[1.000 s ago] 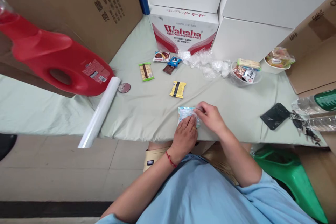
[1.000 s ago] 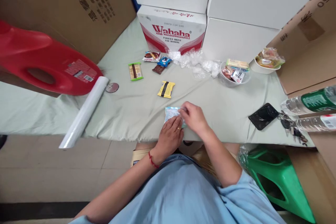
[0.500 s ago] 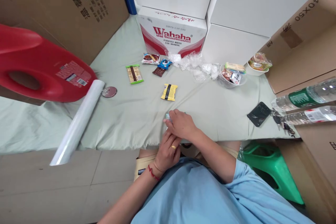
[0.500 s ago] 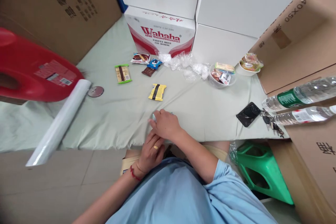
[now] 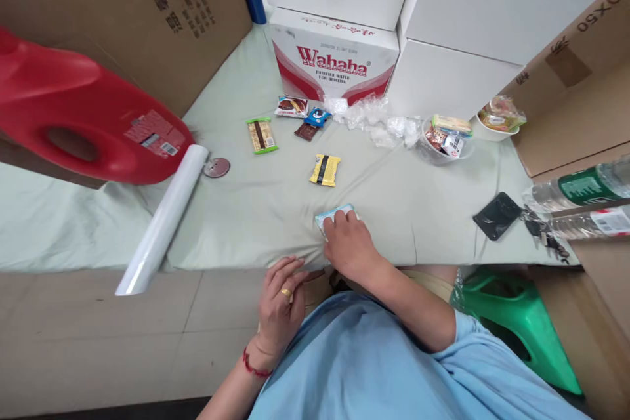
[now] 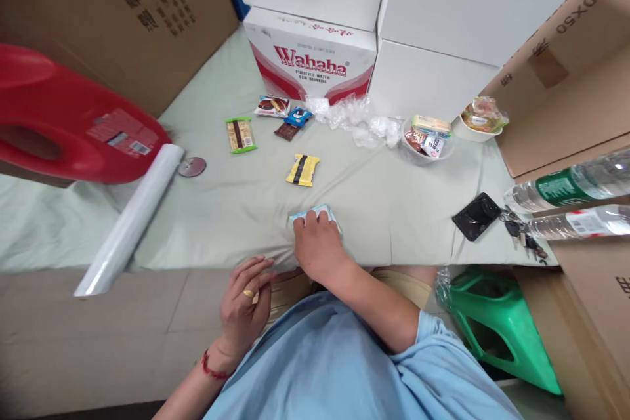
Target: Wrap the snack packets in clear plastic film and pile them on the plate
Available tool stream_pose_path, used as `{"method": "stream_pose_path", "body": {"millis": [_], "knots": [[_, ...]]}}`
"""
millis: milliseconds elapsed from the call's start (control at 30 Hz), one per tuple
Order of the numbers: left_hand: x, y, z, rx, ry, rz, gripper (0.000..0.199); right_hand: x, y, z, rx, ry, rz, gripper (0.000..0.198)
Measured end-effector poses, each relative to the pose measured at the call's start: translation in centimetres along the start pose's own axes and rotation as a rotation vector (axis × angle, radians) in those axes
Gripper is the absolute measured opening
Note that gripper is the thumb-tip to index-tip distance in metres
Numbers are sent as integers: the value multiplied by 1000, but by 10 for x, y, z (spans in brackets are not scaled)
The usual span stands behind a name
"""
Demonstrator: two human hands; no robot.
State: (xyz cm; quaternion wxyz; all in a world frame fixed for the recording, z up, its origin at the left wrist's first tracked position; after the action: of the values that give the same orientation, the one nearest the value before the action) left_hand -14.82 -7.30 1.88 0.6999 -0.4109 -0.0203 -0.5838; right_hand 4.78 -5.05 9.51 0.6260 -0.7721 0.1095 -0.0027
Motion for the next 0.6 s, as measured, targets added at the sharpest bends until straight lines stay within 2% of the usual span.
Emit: {"method": "stream_pose_path", "body": {"millis": [100,233,333,400,467,533,600], "knots": [[4,-2,14,53,-151,-98,26,29,-11,-11,75,57,236,25],[15,7,37,59,-497,-387,19,86,-13,-20,217,160,883,21],[24,22,56,11,-762,-721,45,106,-3,-25,157,238,1288,26],[28,34,67,-34,-925,-907,64,103,7,-31,64,245,1400,30],[30,45,73,-83,-1030,-952,65,93,15,-38,-18,194,1414,31],[29,54,76,-141,-1041,-863,58,83,21,-45,-71,113,1396,36],[27,61,78,-214,-965,-774,52,83,23,-49,-84,70,1346,40]]}}
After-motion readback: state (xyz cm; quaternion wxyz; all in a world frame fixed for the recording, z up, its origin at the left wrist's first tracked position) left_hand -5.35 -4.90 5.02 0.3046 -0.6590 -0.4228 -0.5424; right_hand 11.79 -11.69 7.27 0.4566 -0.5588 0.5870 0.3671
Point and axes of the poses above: each hand's wrist, its own z-axis towards the middle knuckle, its own y-axis out of the palm, x = y × z, the point moved 1 cm from there along z, towards the middle knuckle, and after that the axes turned 8 degrees about y, right-handed, at the moved point
